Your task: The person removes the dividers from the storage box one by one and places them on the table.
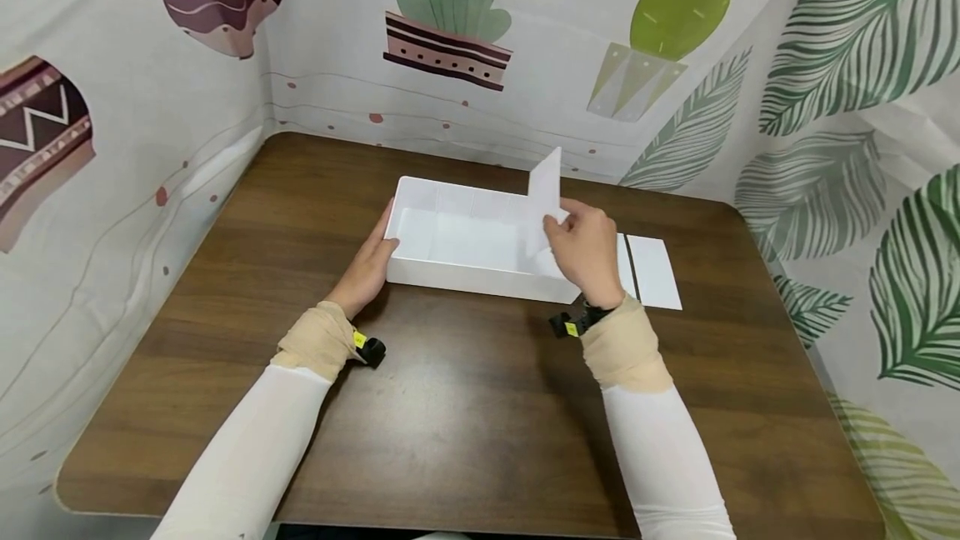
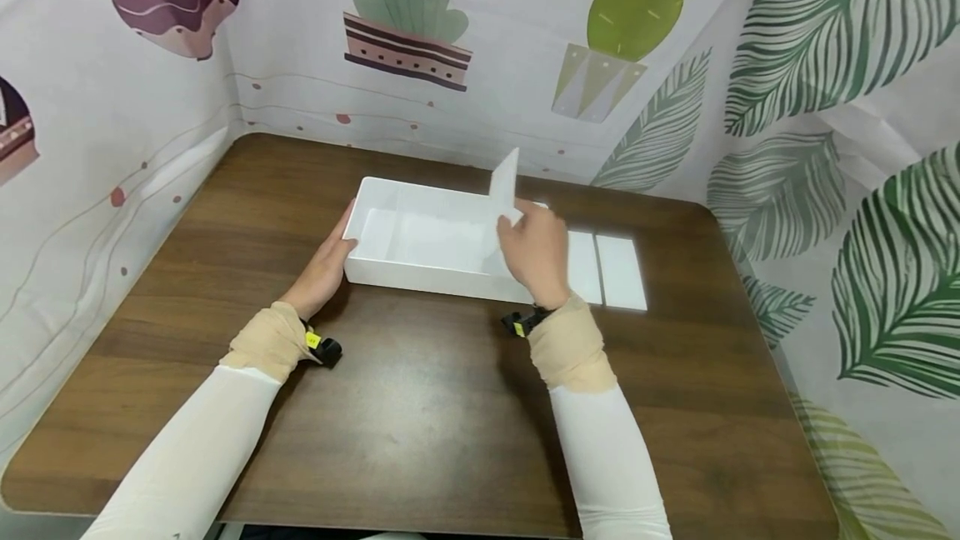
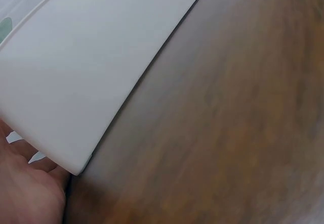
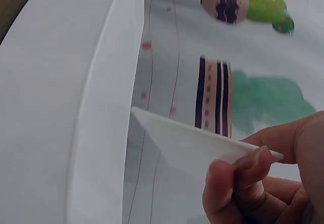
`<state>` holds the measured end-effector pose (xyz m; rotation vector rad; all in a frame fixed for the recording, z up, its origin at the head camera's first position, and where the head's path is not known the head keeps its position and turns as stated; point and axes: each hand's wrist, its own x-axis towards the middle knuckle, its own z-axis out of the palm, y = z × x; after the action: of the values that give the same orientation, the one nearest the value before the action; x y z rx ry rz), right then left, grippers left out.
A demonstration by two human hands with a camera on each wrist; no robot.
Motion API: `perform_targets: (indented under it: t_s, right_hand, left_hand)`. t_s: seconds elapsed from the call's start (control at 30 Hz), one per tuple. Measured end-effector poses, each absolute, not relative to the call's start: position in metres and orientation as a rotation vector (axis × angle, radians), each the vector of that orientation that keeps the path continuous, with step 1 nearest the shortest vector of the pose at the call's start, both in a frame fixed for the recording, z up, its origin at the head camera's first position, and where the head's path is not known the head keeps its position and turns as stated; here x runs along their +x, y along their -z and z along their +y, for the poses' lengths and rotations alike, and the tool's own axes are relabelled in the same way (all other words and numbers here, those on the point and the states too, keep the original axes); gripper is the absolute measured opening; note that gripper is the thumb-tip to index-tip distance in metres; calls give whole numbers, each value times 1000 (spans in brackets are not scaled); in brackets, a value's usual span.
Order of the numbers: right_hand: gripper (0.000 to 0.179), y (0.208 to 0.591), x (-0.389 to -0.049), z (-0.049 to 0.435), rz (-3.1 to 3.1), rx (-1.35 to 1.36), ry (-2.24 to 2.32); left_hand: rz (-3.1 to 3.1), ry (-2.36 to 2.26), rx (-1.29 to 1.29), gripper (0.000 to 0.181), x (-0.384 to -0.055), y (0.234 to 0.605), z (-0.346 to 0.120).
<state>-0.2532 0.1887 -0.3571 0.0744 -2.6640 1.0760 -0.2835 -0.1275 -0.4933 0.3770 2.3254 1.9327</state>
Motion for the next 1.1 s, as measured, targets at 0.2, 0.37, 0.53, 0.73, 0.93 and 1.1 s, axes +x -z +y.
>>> perform_targets:
  t_s: [0.2,0.37,0.53,0.73,0.93,1.1]
  right_hand:
    - [30,364,-249,239,-2626,-65,-1061]
    - [34,368,-241,285,-2602,-195,-1031]
    - [42,378,-234,333,-2635,-333,-994]
    - [55,397,-226,392,-2748,-514,-915]
    - [62,412,-218,437,-2846,-626,-868]
    - [64,421,-220,455,-2910,-638,-869]
  left_hand:
    - [2301,-1951,373,65,-279,486,-127]
    - [2278,-1958,378,65,-269,468,-125]
    - [2282,-1949,385,65,-265,461,-125]
    - [2272,-1957,399,66,-265,460,-125]
    - [2273,-1969,419,65,-266,461,-125]
    - [2266,-1972,395,66,-269,468,-126]
